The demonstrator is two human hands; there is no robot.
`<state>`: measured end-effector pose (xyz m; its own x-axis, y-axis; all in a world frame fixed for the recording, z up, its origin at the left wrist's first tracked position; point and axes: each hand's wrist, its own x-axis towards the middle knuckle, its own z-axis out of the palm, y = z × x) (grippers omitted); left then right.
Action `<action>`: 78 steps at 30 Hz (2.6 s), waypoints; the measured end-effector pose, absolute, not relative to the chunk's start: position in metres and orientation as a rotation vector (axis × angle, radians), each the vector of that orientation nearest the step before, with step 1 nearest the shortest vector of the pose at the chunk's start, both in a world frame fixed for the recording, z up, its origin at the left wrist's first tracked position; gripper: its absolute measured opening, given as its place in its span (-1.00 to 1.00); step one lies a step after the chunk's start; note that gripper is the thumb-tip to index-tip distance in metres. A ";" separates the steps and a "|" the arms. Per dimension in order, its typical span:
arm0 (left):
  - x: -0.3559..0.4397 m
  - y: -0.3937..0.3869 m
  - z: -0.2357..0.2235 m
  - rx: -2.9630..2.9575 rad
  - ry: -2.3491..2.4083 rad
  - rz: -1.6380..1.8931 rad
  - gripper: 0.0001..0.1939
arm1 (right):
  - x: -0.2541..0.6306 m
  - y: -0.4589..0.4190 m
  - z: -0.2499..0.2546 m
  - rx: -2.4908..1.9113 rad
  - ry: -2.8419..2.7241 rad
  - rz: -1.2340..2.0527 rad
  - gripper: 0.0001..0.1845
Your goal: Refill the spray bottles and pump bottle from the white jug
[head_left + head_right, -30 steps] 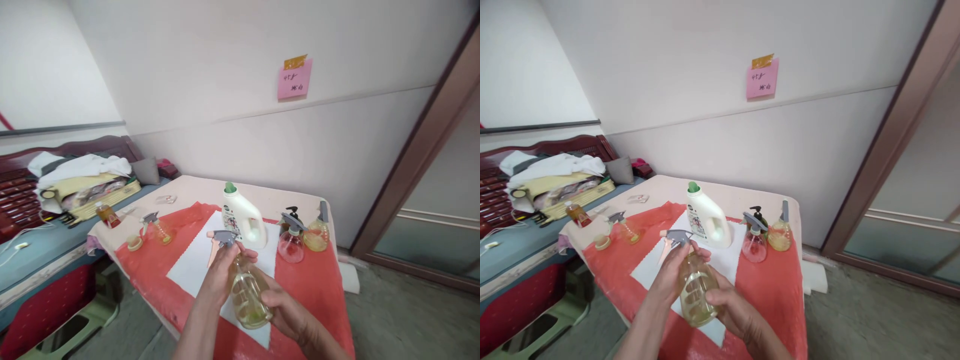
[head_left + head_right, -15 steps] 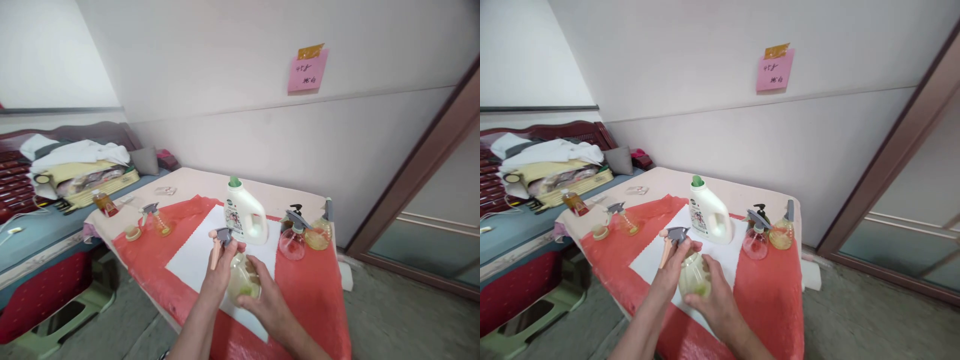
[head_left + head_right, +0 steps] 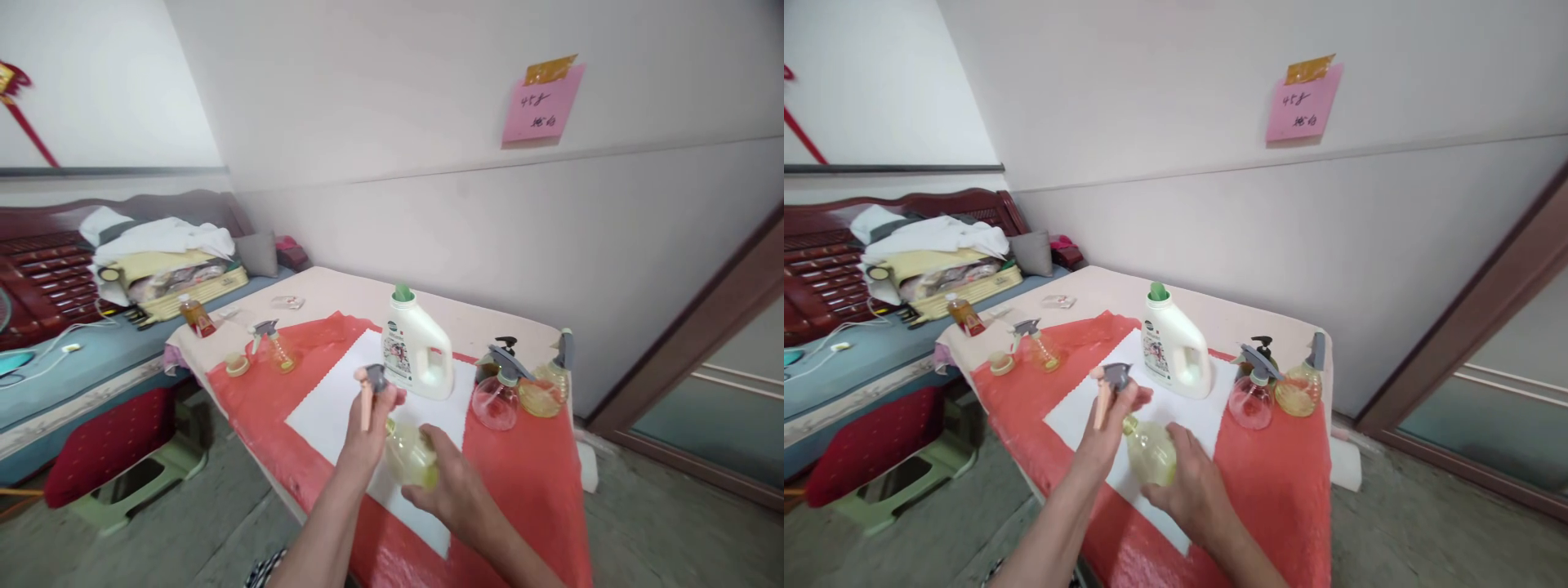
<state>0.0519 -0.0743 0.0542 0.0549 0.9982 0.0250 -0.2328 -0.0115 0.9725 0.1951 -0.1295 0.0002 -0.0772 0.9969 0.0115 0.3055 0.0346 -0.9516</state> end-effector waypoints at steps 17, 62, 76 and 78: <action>-0.046 -0.026 0.066 0.143 1.012 1.868 -0.74 | 0.158 -0.091 -0.060 -1.495 -1.441 0.755 -0.22; -0.051 -0.025 0.061 0.122 0.925 1.735 -0.78 | 0.260 -0.145 0.055 -1.678 -2.173 -0.798 -0.16; -0.046 -0.019 0.054 0.203 0.960 1.668 -0.80 | 0.256 -0.145 0.061 -1.640 -2.223 -0.872 -0.19; -0.047 -0.019 0.053 0.198 0.961 1.667 -0.81 | 0.257 -0.143 0.062 -1.626 -2.232 -0.873 -0.19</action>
<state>-0.0466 -0.0192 0.0535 -0.3415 0.8743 -0.3450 -0.7364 -0.0208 0.6762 0.2567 -0.1431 0.0621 -0.3493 0.7792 0.5205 0.9256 0.2004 0.3211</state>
